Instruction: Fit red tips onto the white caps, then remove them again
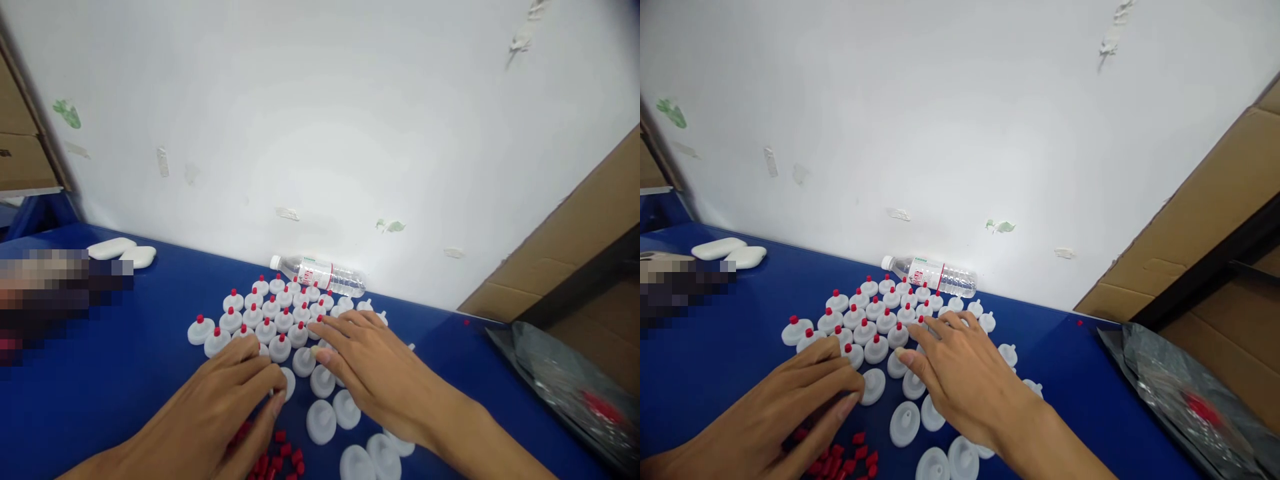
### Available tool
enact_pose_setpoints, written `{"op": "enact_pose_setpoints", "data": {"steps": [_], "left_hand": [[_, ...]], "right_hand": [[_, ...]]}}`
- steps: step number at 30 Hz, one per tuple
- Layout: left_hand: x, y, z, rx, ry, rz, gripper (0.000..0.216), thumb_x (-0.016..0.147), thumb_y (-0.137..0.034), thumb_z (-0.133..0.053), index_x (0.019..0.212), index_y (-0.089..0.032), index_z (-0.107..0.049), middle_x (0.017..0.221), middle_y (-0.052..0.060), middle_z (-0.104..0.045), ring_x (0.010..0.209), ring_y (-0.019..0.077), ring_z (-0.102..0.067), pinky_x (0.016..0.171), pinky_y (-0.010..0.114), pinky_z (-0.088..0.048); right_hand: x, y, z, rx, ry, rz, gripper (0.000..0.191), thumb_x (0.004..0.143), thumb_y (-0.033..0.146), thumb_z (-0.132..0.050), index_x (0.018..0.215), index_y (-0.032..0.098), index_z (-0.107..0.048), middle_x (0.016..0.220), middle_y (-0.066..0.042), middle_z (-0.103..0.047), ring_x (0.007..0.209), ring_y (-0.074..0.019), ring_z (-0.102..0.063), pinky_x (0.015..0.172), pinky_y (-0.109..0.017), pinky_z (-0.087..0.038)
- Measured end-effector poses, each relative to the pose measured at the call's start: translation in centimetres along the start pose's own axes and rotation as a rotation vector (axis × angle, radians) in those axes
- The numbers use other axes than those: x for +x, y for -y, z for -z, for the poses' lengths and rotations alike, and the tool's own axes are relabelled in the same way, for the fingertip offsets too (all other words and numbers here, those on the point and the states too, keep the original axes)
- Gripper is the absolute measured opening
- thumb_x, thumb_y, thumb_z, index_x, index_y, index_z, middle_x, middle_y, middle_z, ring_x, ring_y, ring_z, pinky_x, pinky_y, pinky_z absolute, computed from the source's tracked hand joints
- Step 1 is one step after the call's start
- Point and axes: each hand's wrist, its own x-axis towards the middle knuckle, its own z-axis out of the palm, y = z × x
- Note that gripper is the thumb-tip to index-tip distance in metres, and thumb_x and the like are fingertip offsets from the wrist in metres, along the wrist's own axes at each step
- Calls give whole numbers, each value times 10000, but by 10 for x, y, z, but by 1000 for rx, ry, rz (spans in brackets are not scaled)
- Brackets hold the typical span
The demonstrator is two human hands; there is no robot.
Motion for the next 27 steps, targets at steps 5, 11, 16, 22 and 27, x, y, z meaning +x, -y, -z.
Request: {"op": "enact_pose_setpoints", "data": {"steps": [5, 11, 16, 22, 27], "left_hand": [[-4, 4, 0, -42, -95, 81, 170, 1004, -150, -398, 1030, -263, -522, 884, -25, -658, 865, 153, -628, 815, 253, -501], [-8, 3, -3, 3, -206, 201, 200, 1027, -321, -432, 1214, -266, -478, 978, -16, -655, 895, 143, -637, 794, 219, -513], [1, 1, 1, -13, -116, -63, 95, 1000, -233, -436, 1042, -284, -505, 918, -33, -685, 821, 144, -649, 756, 221, -539], [8, 0, 2, 5, -73, -124, 328, 1040, -200, -329, 801, -257, -547, 726, -22, -659, 632, 156, -605, 618, 260, -559], [-25, 9, -19, -76, -225, 33, 316, 1054, -297, -432, 1327, -326, -587, 1174, -15, -763, 1068, 173, -727, 955, 236, -594]], "right_hand": [[-1, -3, 8, 97, -179, 47, 365, 1113, 381, -389, 1303, 210, -649, 1195, -61, -748, 1100, -257, -671, 994, -478, -463], [-9, 22, 22, 340, -344, 244, 109, 970, 325, -717, 1018, 254, -651, 968, 42, -744, 828, -121, -701, 780, -238, -504], [-9, 42, 1, 180, -269, 391, 166, 1077, 229, -479, 919, 232, -531, 766, 67, -677, 673, -108, -647, 689, -250, -478], [-7, 35, -2, 235, -296, 409, 209, 1062, 180, -481, 860, 235, -486, 727, 64, -606, 666, -101, -583, 680, -232, -449], [-9, 40, 7, -32, -369, 478, 332, 1007, 107, -474, 695, 212, -519, 754, 40, -685, 693, -107, -641, 641, -249, -450]]}}
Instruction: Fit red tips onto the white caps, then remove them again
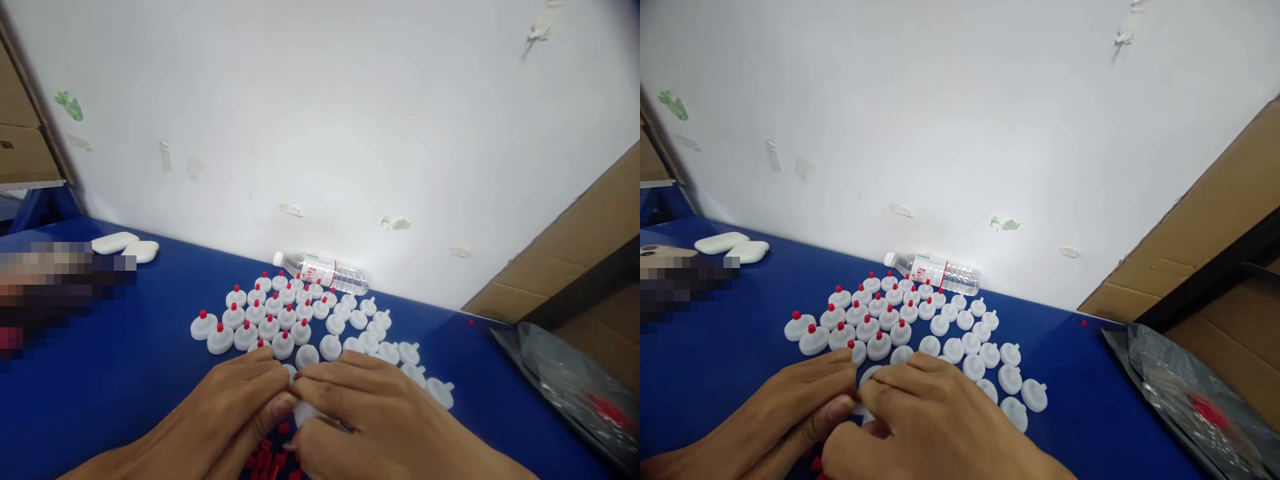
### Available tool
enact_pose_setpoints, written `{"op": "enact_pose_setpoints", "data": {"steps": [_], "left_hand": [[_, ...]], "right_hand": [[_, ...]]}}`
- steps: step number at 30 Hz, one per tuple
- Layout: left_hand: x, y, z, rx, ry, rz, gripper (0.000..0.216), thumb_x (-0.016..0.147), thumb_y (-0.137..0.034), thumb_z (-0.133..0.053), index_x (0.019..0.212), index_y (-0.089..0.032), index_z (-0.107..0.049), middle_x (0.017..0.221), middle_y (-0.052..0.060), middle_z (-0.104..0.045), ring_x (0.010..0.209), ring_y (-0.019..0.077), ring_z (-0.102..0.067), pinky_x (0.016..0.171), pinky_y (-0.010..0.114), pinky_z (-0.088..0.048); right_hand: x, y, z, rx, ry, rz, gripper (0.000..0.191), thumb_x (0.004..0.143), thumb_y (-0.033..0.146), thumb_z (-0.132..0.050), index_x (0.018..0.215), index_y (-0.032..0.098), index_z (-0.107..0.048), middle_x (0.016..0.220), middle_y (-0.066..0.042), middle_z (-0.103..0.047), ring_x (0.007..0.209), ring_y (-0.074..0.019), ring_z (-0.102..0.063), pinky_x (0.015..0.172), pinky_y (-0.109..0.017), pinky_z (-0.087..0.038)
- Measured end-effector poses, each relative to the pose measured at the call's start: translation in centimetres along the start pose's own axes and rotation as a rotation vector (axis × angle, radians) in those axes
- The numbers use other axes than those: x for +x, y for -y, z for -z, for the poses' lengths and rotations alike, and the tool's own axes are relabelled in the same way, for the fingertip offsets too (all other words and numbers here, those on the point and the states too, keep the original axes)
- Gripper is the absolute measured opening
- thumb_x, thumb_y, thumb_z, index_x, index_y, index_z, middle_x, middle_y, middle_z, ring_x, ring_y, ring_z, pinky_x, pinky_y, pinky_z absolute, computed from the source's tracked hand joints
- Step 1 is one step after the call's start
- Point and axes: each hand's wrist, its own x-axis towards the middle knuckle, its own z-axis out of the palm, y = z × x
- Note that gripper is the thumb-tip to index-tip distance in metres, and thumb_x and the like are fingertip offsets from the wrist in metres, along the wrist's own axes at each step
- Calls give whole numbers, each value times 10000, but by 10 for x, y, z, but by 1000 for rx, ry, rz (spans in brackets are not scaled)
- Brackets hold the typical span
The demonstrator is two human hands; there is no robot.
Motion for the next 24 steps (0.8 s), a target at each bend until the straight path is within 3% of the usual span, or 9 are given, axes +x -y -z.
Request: {"op": "enact_pose_setpoints", "data": {"steps": [3, 5, 7, 9, 12, 14, 19, 22, 24], "left_hand": [[-20, 5, -5, -56, 43, 186, 395, 1061, -336, -467, 1446, -423, -494, 1338, -80, -704, 1217, 145, -686, 1050, 211, -538], [-21, 4, -3, -86, 69, 345, 354, 1072, -358, -454, 1408, -438, -534, 1316, -97, -711, 1179, 125, -707, 1008, 189, -559], [-12, 1, 3, -59, 18, 433, 311, 1074, -404, -443, 1351, -410, -585, 1277, -83, -725, 1140, 127, -720, 975, 192, -583], [3, -5, 9, -16, -9, 335, 270, 1067, -421, -434, 1225, -361, -644, 1175, -58, -752, 1083, 139, -728, 961, 209, -593], [21, -11, 12, 15, 111, 68, 210, 1027, -299, -454, 921, -297, -635, 883, -38, -742, 889, 144, -717, 861, 198, -589], [25, -12, 11, 48, 172, -19, 109, 960, -248, -532, 883, -283, -599, 831, -31, -716, 867, 160, -697, 839, 212, -576], [19, -8, 5, 100, 246, -50, 66, 888, -235, -614, 936, -278, -601, 900, -15, -727, 961, 203, -677, 845, 258, -566], [21, -7, 8, 108, 174, -45, 115, 948, -267, -560, 1050, -294, -605, 962, -12, -732, 1050, 208, -659, 934, 285, -536], [26, -7, 11, 100, 134, -43, 144, 987, -223, -474, 1028, -287, -597, 928, -20, -717, 956, 187, -659, 922, 296, -514]], "right_hand": [[0, 2, 4, -136, -6, 34, 330, 973, 72, -507, 683, 212, -580, 892, 11, -759, 874, -131, -705, 751, -239, -508], [-2, -5, 6, -141, -26, 41, 324, 987, 64, -502, 718, 206, -612, 976, -19, -781, 983, -164, -712, 817, -266, -535], [-6, -17, 6, -77, -54, -17, 322, 1011, 55, -468, 774, 197, -632, 984, -41, -779, 1005, -182, -713, 836, -297, -554], [-11, -33, 5, 37, -57, -173, 276, 1027, 62, -458, 890, 200, -654, 1006, -41, -763, 1008, -177, -707, 865, -314, -561], [-16, -52, 1, 165, -16, -406, 259, 1031, 86, -469, 1091, 239, -669, 1127, -43, -725, 1020, -175, -690, 888, -344, -574], [-18, -58, -2, 212, 41, -467, 305, 1034, 99, -464, 1190, 264, -668, 1178, -49, -705, 1024, -182, -687, 877, -361, -587], [-22, -59, -7, 172, 157, -428, 417, 1006, 68, -431, 1349, 212, -620, 1359, -85, -665, 1269, -227, -613, 1062, -465, -526], [-24, -57, -8, 133, 181, -372, 478, 961, 18, -407, 1368, 160, -614, 1395, -109, -652, 1315, -233, -587, 1122, -501, -476], [-24, -57, -9, 138, 198, -369, 492, 942, 5, -414, 1350, 169, -634, 1370, -95, -669, 1296, -226, -596, 1119, -496, -476]]}}
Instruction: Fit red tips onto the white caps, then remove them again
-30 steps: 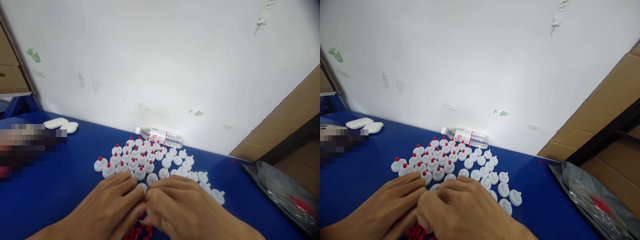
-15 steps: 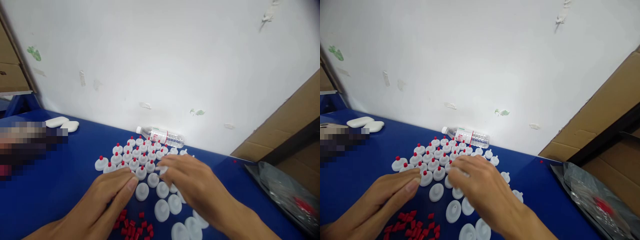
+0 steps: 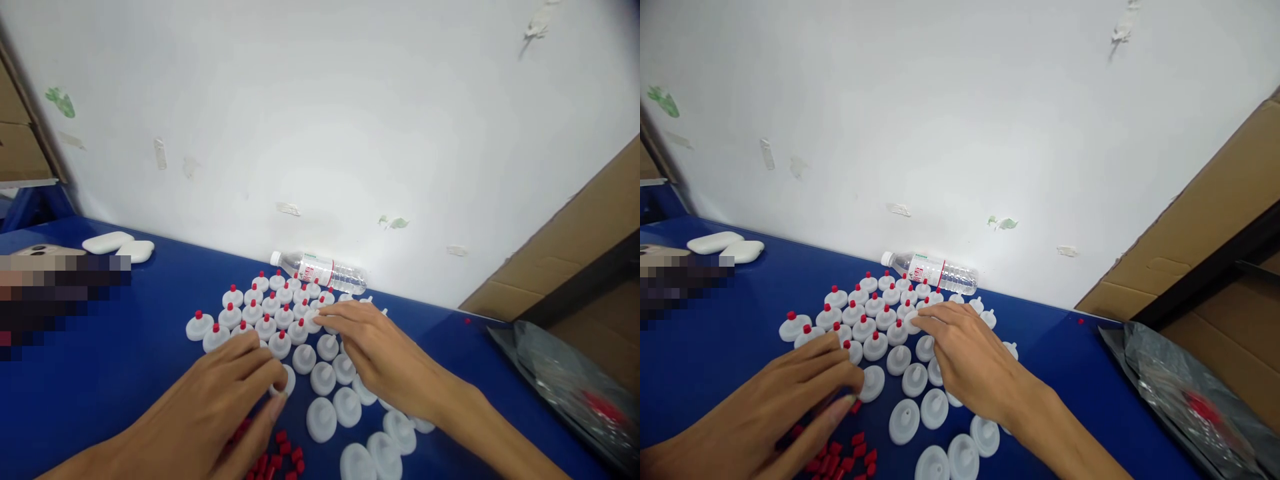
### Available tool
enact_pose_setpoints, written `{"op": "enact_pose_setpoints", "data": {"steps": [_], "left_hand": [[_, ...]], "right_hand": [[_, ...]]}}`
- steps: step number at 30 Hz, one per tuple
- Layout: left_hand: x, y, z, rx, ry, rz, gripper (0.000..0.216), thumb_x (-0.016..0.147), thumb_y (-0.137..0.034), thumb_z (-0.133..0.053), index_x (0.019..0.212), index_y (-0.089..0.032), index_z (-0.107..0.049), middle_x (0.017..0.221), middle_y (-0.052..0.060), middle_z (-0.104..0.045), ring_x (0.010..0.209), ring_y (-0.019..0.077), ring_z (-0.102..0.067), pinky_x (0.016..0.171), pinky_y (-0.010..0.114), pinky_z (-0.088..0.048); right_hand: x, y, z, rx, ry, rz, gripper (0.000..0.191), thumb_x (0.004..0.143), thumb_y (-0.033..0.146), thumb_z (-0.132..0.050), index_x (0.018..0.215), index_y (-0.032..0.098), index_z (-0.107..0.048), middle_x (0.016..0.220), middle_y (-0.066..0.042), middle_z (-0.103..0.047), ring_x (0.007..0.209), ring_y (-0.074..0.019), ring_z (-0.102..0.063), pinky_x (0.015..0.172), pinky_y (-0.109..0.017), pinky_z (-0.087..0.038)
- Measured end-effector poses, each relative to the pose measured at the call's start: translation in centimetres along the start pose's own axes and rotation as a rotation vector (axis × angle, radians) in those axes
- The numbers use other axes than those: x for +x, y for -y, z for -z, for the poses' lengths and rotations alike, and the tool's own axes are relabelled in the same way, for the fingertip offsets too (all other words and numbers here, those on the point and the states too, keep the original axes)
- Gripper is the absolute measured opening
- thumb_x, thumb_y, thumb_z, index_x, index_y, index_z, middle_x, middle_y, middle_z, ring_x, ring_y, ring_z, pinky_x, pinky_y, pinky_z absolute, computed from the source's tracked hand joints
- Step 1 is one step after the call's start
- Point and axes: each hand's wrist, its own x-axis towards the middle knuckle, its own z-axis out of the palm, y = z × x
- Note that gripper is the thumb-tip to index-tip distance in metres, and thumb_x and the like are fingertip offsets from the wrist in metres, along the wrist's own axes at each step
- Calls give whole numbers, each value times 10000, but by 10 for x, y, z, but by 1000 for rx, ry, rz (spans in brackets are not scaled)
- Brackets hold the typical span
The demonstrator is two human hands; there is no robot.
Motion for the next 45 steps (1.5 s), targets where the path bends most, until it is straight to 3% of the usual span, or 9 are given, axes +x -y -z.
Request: {"op": "enact_pose_setpoints", "data": {"steps": [3, 8, 17, 25, 30, 33, 37, 41, 45], "left_hand": [[8, 4, 5, 60, -40, 69, 188, 1000, -161, -425, 999, -251, -590, 891, -15, -688, 840, 187, -615, 846, 343, -476], [11, 17, 4, 296, -16, 161, 221, 1010, -271, -410, 967, -217, -621, 804, 41, -659, 798, 263, -587, 634, 366, -408], [7, 21, 0, 475, 111, 160, 309, 1003, -257, -366, 946, -185, -661, 761, 66, -695, 725, 311, -683, 617, 439, -506], [5, 24, -4, 454, 176, 190, 332, 1004, -285, -356, 946, -199, -672, 795, 74, -734, 771, 316, -707, 645, 454, -540], [7, 20, 0, 391, 139, 183, 285, 993, -276, -370, 901, -218, -633, 805, 65, -739, 750, 313, -713, 633, 441, -533], [7, 12, 2, 194, 45, 198, 222, 1017, -279, -392, 880, -243, -562, 820, 18, -728, 712, 230, -711, 624, 354, -518], [0, -2, 0, -95, -65, 206, 114, 1038, -321, -443, 1026, -285, -551, 868, -54, -733, 756, 136, -715, 616, 229, -498], [-4, -8, -2, -148, -69, 251, 90, 1024, -337, -493, 972, -297, -554, 792, -81, -694, 683, 106, -678, 663, 204, -512], [2, -6, 0, -93, -67, 106, 62, 1016, -279, -483, 964, -287, -515, 801, -73, -689, 675, 106, -681, 623, 211, -509]], "right_hand": [[1, -1, 1, 16, 28, -23, 478, 934, 2, -436, 1317, 180, -660, 1313, -72, -697, 1252, -222, -610, 1105, -487, -477], [2, -2, 2, 23, 36, -66, 470, 945, 10, -443, 1333, 177, -649, 1285, -58, -705, 1223, -222, -611, 1101, -489, -464], [1, 0, 2, -26, 53, -44, 512, 937, 21, -432, 1399, 157, -604, 1355, -98, -676, 1285, -254, -583, 1101, -519, -461], [0, -2, 4, 3, 65, -30, 466, 935, 25, -442, 1293, 203, -680, 1273, -61, -723, 1231, -224, -625, 1092, -491, -456], [3, 9, 13, 15, -30, -26, 391, 969, 57, -459, 1246, 230, -675, 1286, -48, -699, 1228, -220, -610, 1076, -479, -444], [3, 28, 14, 147, -38, 18, 265, 1029, 219, -563, 1287, 243, -615, 1276, -27, -698, 1210, -188, -612, 1089, -400, -435], [2, 54, 0, 235, -57, 32, 474, 945, 456, -725, 1319, 219, -554, 1223, -41, -722, 1188, -201, -639, 1080, -350, -436], [2, 59, -15, 193, -177, 54, 241, 979, 318, -694, 1182, 214, -616, 1050, -8, -768, 981, -181, -719, 1112, -372, -373], [1, 55, -15, 135, -289, 119, 180, 994, 275, -679, 1159, 217, -640, 1044, 17, -781, 923, -145, -728, 1152, -355, -296]]}}
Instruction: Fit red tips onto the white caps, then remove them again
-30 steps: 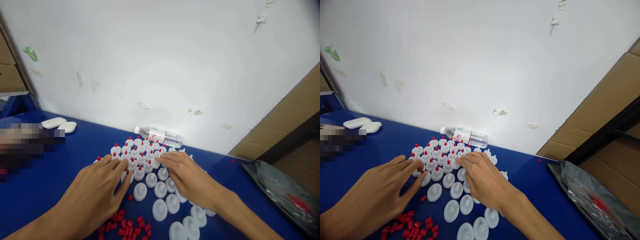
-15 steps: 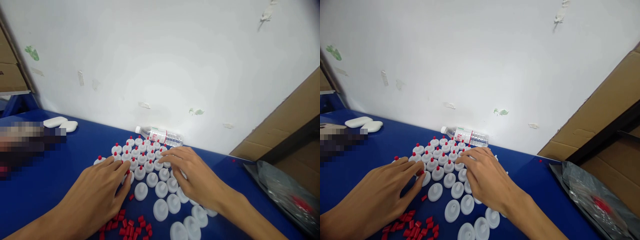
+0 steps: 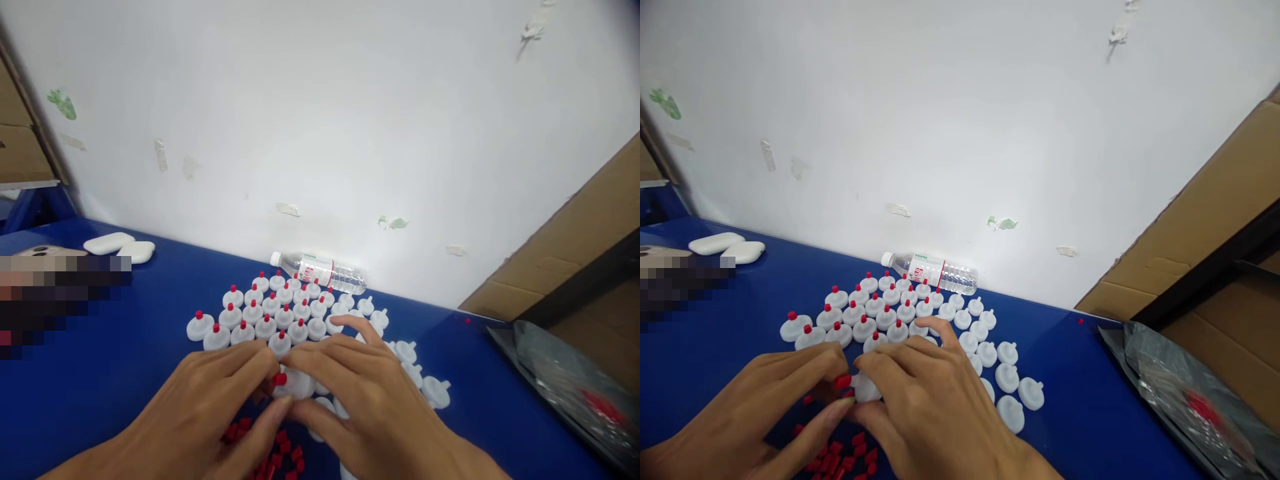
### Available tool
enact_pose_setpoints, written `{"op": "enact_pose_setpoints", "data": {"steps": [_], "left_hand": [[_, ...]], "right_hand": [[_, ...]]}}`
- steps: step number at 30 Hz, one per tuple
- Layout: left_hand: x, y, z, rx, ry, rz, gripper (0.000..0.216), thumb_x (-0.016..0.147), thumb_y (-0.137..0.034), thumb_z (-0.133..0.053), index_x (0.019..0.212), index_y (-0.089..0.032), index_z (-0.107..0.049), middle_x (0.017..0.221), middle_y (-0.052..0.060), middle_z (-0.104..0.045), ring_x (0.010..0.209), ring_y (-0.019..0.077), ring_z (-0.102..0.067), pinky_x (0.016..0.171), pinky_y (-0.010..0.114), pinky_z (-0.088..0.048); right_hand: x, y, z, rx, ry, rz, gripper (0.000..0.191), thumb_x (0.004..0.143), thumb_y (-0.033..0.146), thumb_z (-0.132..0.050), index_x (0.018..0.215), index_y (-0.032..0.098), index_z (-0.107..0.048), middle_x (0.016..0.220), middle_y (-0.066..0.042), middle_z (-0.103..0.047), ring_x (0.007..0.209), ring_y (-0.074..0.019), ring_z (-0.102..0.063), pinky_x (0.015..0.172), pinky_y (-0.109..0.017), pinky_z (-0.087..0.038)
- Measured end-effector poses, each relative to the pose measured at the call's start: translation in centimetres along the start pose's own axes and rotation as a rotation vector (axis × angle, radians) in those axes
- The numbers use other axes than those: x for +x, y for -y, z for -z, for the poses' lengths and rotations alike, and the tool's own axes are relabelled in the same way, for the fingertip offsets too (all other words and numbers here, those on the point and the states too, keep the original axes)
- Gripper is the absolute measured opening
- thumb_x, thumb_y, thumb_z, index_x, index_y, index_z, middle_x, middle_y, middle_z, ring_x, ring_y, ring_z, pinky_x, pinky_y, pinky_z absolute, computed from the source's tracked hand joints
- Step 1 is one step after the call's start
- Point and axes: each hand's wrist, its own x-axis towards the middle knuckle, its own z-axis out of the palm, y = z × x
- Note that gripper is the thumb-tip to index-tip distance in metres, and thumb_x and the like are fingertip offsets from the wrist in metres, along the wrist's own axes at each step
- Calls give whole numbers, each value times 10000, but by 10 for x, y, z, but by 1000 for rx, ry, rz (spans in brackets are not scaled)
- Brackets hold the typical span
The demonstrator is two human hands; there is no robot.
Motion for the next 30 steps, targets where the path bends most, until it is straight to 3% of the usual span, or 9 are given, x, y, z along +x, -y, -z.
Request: {"op": "enact_pose_setpoints", "data": {"steps": [4, 6, 10, 12, 15, 18, 21, 26, 30], "left_hand": [[6, 1, 3, -4, 54, -103, 190, 1029, -187, -397, 906, -283, -506, 745, -91, -670, 591, 93, -654, 572, 205, -507], [1, 1, 2, -33, 64, -71, 250, 1044, -190, -344, 900, -285, -525, 796, -84, -700, 669, 93, -696, 651, 177, -559], [-20, 7, -6, 0, 0, 121, 219, 1085, -306, -368, 1143, -326, -578, 993, -89, -748, 939, 72, -752, 848, 89, -565], [-26, 9, -8, 50, -27, 115, 228, 1085, -359, -396, 1262, -340, -538, 1079, -82, -750, 995, 86, -749, 869, 111, -572], [-21, 6, -8, 70, -16, -25, 167, 1065, -393, -428, 1107, -315, -569, 930, -70, -745, 812, 128, -750, 704, 214, -581], [-8, 1, -7, 31, 35, 12, 233, 1029, -426, -509, 851, -276, -503, 652, -97, -628, 503, 108, -615, 482, 257, -440], [1, 1, -5, 40, 97, 40, 223, 1033, -366, -525, 840, -271, -465, 626, -109, -589, 460, 93, -556, 451, 253, -381], [4, 1, 5, -87, 112, -126, 224, 1067, -218, -336, 927, -286, -498, 765, -99, -658, 600, 84, -639, 556, 198, -465], [-16, 4, 3, -45, 120, 21, 178, 1071, -310, -428, 1167, -364, -567, 930, -125, -729, 837, 63, -719, 793, 96, -536]], "right_hand": [[2, 1, 2, -115, -9, 132, 112, 1038, 266, -608, 1087, 185, -668, 991, -3, -792, 875, -145, -719, 1169, -372, -299], [3, 1, 3, -166, -36, 192, 120, 1051, 203, -569, 1097, 168, -674, 1019, -12, -797, 874, -137, -721, 1213, -375, -251], [5, -4, 6, -245, -63, 228, 237, 1055, 85, -478, 1076, 176, -696, 1092, -3, -795, 906, -122, -721, 1245, -372, -187], [5, -8, 8, -268, -57, 225, 220, 1068, 127, -487, 1078, 177, -700, 1106, -13, -792, 931, -135, -716, 1242, -384, -193], [4, -11, 9, -235, -12, 205, 171, 1056, 267, -576, 1104, 155, -695, 999, -27, -794, 897, -159, -702, 1236, -397, -191], [3, -11, 8, -223, 12, 219, 210, 1054, 301, -573, 1070, 132, -696, 898, -24, -776, 836, -165, -674, 1225, -391, -195], [3, -9, 7, -244, 4, 264, 224, 1060, 323, -568, 1031, 146, -702, 887, -1, -761, 810, -149, -652, 1223, -377, -208], [6, -7, 6, -295, -27, 327, 137, 1035, 186, -595, 1006, 136, -719, 909, 1, -766, 826, -131, -678, 1230, -381, -230], [7, -8, 5, -298, -94, 366, 177, 1036, 129, -553, 982, 142, -721, 948, 9, -789, 819, -109, -688, 1219, -348, -270]]}}
